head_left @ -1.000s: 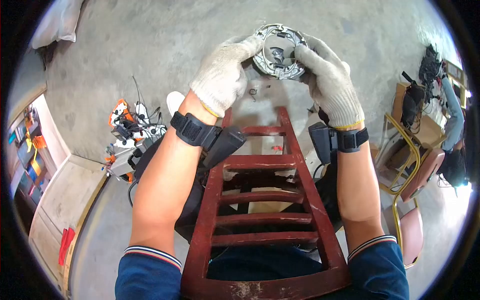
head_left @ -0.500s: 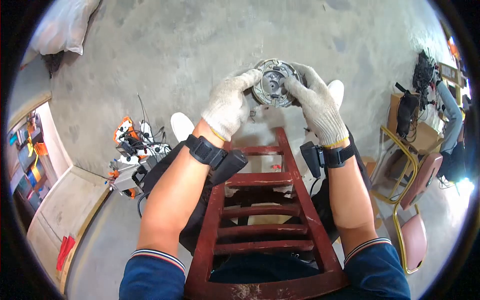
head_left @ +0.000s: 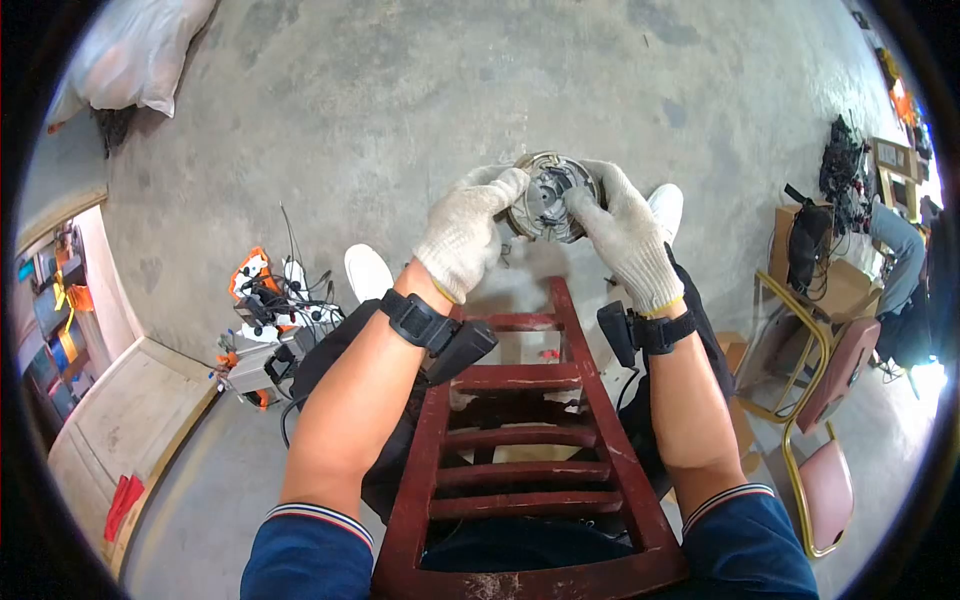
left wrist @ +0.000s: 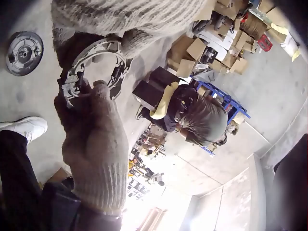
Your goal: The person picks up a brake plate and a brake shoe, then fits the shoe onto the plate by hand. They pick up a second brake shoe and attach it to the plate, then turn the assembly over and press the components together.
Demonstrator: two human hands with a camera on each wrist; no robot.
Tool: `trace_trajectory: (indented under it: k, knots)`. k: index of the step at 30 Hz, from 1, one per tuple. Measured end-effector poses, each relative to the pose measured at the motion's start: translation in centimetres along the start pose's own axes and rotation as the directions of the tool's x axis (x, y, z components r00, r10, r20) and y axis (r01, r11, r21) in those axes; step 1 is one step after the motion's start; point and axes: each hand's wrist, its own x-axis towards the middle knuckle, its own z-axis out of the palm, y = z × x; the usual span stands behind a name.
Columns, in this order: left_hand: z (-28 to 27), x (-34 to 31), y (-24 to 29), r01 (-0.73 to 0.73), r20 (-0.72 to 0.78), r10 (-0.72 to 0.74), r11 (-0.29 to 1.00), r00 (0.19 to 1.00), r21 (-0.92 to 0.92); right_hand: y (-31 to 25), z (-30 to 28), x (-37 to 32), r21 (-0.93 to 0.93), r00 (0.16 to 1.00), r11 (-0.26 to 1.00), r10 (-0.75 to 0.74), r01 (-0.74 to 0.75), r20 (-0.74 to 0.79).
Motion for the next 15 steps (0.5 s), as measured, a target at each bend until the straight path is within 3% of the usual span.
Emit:
trace_trajectory:
  k: [12, 15]
  knots:
    - [0.8, -0.9, 0.8, -0.001, -0.039, 0.005, 0.996, 0.999, 0.086, -1.1, -0.3, -0.4, -0.092, 0.999, 0.995, 0.030, -0.029, 0.015]
    - [1.4, -1.3, 1.4, -0.026, -0.022, 0.028, 0.997, 0.999, 0.069, -1.5, -0.4, -0.4, -0.037, 0.998, 0.998, 0.050, -0.049, 0.030]
